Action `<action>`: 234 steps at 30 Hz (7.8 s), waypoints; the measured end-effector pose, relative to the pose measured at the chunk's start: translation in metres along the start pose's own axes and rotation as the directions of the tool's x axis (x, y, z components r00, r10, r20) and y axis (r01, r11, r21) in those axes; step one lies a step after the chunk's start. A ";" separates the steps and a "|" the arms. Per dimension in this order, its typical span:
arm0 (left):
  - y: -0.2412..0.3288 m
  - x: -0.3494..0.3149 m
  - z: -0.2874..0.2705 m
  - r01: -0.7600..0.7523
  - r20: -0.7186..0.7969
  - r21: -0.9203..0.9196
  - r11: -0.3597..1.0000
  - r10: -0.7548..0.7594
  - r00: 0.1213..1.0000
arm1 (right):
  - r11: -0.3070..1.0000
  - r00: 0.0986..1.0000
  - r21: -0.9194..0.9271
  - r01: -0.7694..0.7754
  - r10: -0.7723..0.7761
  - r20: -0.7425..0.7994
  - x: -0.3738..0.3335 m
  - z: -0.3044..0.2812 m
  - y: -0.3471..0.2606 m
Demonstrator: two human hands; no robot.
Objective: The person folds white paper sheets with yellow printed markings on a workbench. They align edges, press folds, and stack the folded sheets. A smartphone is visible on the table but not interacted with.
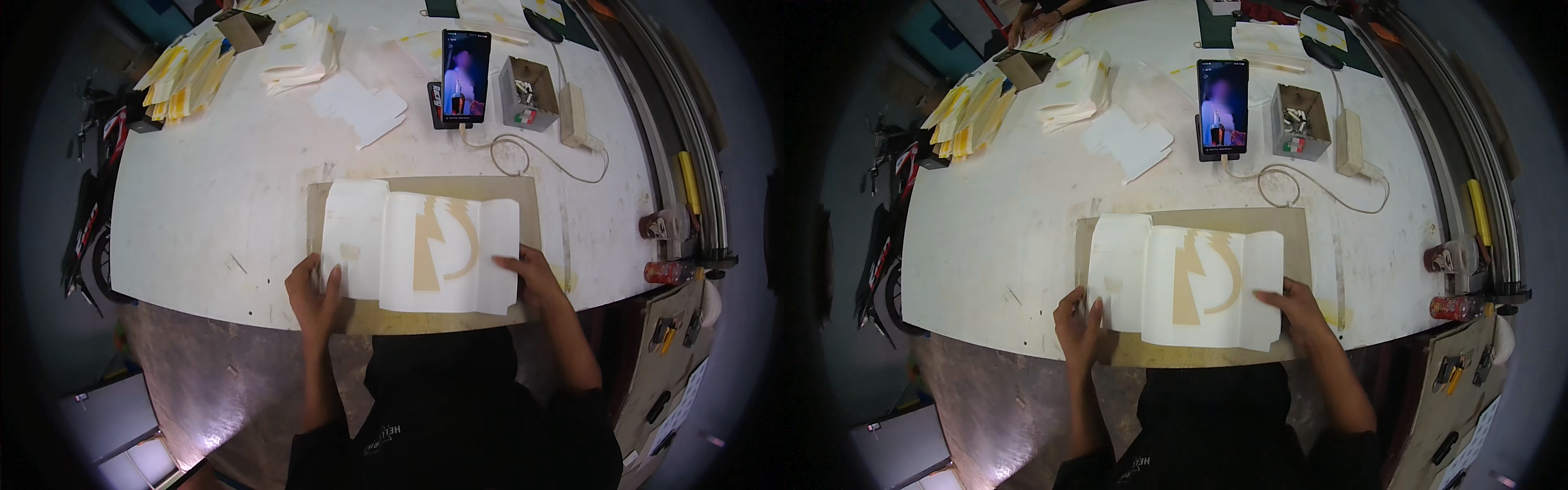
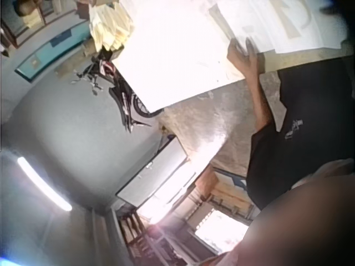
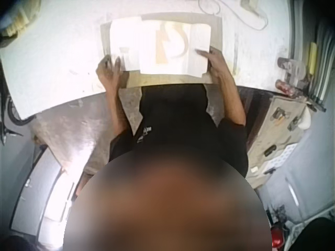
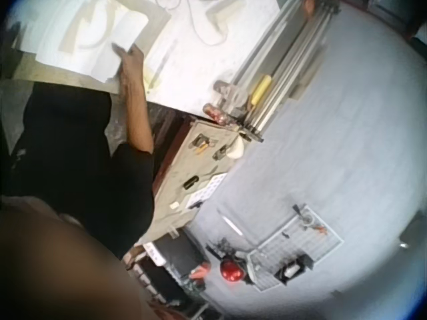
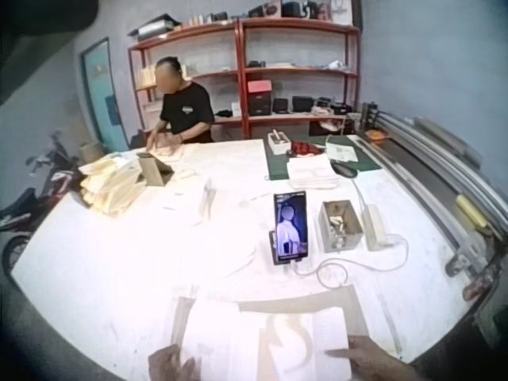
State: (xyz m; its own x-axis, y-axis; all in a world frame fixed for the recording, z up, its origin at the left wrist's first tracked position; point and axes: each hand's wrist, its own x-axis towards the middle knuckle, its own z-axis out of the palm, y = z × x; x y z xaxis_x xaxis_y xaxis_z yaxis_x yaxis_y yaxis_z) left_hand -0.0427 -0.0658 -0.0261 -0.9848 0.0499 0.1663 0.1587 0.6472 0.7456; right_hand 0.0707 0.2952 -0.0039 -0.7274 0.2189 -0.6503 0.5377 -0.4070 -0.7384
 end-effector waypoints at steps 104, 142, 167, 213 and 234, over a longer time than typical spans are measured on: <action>0.154 -0.035 0.124 -0.705 0.598 -0.027 0.709 0.577 0.557 | 0.865 0.973 -0.465 0.191 -0.104 0.205 -0.016 -0.046 0.018; 0.128 -0.026 0.155 -0.798 0.664 0.014 0.602 0.592 0.458 | 0.018 0.272 -0.885 0.464 -0.955 0.123 -0.058 0.001 0.132; 0.126 -0.029 0.151 -0.760 0.457 -0.088 0.644 0.704 0.544 | 0.395 0.404 -0.909 0.137 -0.860 -0.312 -0.048 0.013 0.100; 0.105 -0.031 0.131 -0.049 0.374 -0.548 0.835 0.297 0.878 | 0.220 0.325 -0.922 0.319 -0.939 -0.112 -0.070 0.055 0.069; 0.099 -0.024 0.130 -0.142 0.362 -0.558 0.818 0.393 0.845 | 0.231 0.272 -0.973 0.006 -0.937 -0.220 -0.053 0.026 0.073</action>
State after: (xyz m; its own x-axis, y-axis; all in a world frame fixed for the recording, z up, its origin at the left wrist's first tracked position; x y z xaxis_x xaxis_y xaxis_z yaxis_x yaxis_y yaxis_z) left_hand -0.0122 0.0957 -0.0403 -0.7957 0.5716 0.2004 0.3088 0.0982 0.9460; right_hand 0.1373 0.2307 -0.0183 -0.6075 0.6362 0.4756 0.5343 0.7703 -0.3480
